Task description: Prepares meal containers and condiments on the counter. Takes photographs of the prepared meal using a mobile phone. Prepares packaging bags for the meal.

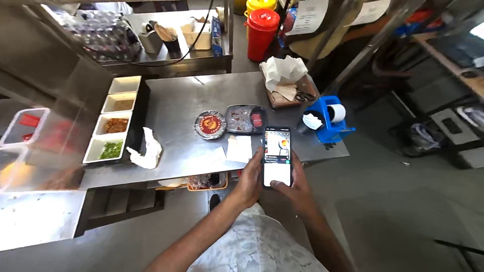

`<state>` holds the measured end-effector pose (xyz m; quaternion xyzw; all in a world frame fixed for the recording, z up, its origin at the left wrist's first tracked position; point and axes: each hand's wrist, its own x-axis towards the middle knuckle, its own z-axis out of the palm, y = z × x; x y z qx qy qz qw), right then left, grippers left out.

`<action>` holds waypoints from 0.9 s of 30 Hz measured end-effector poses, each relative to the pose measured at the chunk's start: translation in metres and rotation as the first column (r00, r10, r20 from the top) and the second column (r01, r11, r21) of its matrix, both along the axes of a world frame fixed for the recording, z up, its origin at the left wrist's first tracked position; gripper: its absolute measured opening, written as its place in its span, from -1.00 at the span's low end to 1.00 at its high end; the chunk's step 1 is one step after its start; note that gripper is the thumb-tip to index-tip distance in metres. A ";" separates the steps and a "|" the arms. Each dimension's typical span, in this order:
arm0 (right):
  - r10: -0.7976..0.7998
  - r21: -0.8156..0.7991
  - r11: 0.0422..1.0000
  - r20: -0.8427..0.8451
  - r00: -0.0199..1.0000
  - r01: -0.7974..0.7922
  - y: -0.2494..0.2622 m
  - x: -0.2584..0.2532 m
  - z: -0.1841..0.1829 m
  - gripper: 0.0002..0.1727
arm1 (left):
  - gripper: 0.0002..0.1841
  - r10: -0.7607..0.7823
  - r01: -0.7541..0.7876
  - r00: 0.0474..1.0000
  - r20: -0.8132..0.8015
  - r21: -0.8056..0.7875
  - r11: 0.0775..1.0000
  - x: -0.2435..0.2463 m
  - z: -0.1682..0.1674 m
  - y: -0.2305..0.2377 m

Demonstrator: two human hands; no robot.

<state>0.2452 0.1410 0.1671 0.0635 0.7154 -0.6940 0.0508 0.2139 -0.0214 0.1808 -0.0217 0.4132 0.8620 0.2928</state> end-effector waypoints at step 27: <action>-0.047 -0.119 0.992 -0.078 0.996 0.037 0.009 -0.007 0.012 -0.04 | -0.28 -0.047 0.048 0.998 -0.035 0.040 0.998 0.010 0.005 -0.003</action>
